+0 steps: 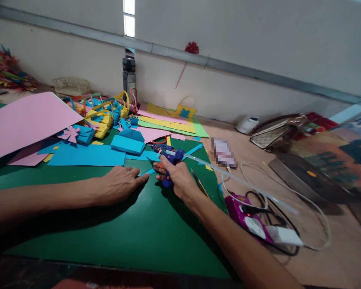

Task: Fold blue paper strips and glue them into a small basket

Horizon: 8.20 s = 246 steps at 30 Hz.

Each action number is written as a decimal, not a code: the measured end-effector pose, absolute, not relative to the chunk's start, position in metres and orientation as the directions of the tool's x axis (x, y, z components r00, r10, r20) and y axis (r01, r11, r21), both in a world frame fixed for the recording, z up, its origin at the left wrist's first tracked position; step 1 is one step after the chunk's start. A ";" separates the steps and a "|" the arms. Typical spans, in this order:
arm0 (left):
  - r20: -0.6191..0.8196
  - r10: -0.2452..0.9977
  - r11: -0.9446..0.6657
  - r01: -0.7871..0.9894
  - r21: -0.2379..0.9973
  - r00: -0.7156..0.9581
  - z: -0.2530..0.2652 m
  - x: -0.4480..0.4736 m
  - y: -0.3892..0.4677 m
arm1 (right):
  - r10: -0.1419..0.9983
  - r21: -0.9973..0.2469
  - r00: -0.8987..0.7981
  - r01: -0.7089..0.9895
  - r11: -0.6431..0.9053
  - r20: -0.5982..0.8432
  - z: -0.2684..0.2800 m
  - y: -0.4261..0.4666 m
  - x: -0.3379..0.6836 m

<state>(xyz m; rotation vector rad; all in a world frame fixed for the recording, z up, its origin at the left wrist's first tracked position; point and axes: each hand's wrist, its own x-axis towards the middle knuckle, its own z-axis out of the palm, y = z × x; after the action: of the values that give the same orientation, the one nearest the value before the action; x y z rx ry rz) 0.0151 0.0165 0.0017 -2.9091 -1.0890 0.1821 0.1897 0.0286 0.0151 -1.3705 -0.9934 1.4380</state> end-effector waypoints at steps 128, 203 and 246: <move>-0.097 0.848 -0.461 0.815 0.349 0.521 0.016 -0.007 0.002 | 0.885 -0.571 -0.358 0.809 0.135 -0.298 0.053 -0.031 0.205; -0.149 0.744 -0.439 0.644 0.626 0.652 0.007 -0.019 0.020 | 0.955 -0.611 -0.161 0.791 -0.026 -0.249 0.057 -0.025 0.225; -0.023 0.461 -0.875 0.450 -0.179 0.887 0.002 -0.021 0.024 | 0.938 -0.942 -0.122 -0.045 -0.332 -0.325 0.016 0.005 0.184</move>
<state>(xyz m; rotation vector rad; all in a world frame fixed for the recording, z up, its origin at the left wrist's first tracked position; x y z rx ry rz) -0.0208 0.0237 0.0020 -2.8866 -0.7018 0.0970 0.1844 0.0055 0.0155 -1.3451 -1.0659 1.5706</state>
